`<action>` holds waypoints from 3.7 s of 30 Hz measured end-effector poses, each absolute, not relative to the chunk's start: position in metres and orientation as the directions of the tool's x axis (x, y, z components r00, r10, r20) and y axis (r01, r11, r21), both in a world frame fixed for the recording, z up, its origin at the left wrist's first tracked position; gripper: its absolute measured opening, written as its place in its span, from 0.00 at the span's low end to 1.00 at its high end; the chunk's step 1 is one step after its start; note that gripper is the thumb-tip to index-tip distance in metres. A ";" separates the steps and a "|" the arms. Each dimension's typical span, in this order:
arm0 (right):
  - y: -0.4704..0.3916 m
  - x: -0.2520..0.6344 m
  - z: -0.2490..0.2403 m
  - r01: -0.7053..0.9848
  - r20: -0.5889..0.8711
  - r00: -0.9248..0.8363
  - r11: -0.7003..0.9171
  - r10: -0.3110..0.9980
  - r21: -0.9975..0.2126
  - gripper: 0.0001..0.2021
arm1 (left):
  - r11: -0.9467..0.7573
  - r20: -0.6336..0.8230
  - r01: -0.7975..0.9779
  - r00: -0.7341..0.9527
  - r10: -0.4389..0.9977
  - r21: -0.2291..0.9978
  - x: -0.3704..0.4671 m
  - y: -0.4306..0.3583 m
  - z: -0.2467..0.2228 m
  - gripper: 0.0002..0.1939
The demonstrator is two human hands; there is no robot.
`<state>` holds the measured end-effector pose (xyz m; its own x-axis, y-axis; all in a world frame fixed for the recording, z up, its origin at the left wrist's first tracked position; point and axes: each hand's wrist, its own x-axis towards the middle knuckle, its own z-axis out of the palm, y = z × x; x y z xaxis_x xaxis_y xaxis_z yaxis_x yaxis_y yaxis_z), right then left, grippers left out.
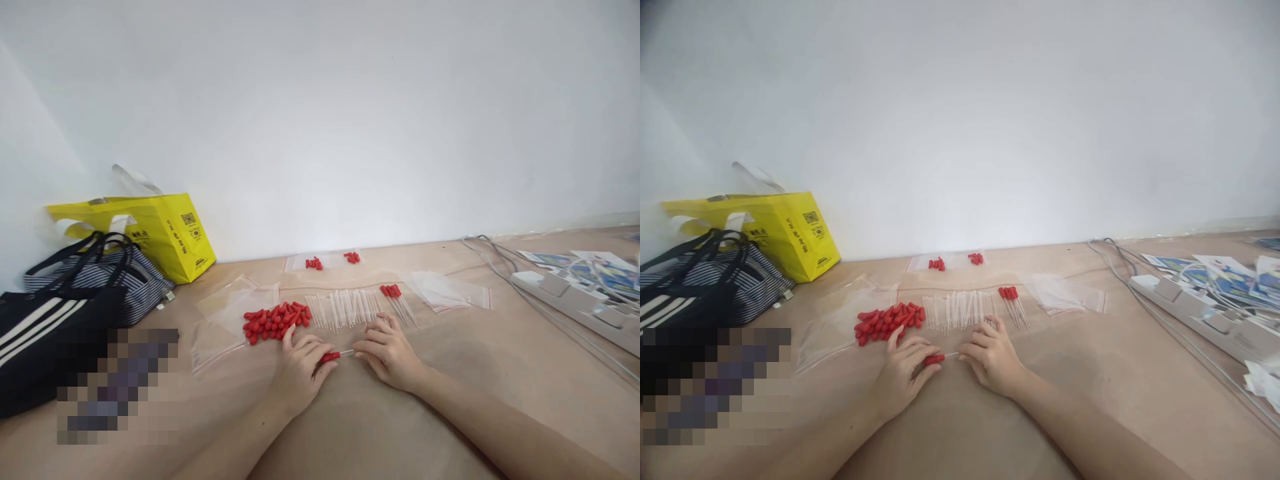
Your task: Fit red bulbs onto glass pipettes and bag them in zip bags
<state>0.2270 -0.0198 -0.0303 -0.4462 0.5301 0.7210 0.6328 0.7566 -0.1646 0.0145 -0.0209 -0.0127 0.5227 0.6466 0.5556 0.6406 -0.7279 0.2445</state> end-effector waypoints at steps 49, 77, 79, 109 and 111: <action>0.031 0.265 -0.026 0.965 0.333 0.202 -0.129 0.921 -0.227 0.12 | -0.554 0.496 0.814 0.413 0.764 0.175 0.012 -0.017 -0.011 0.07; 0.032 0.243 -0.011 0.996 0.378 0.091 -0.082 0.921 -0.040 0.13 | -0.220 0.591 0.943 0.328 0.737 -0.250 -0.008 0.019 0.003 0.08; 0.022 0.242 -0.010 0.998 0.466 -0.056 0.069 0.883 -0.010 0.12 | -0.228 0.589 0.937 0.345 0.731 -0.266 -0.008 0.020 0.003 0.09; -0.030 0.231 -0.026 0.782 0.447 -0.428 0.570 0.785 -0.252 0.03 | -0.217 0.622 0.971 0.234 0.747 -0.105 -0.009 0.024 0.000 0.10; -0.030 0.231 -0.026 0.771 0.448 -0.431 0.578 0.783 -0.269 0.03 | -0.209 0.614 0.975 0.208 0.761 -0.071 -0.009 0.028 -0.002 0.11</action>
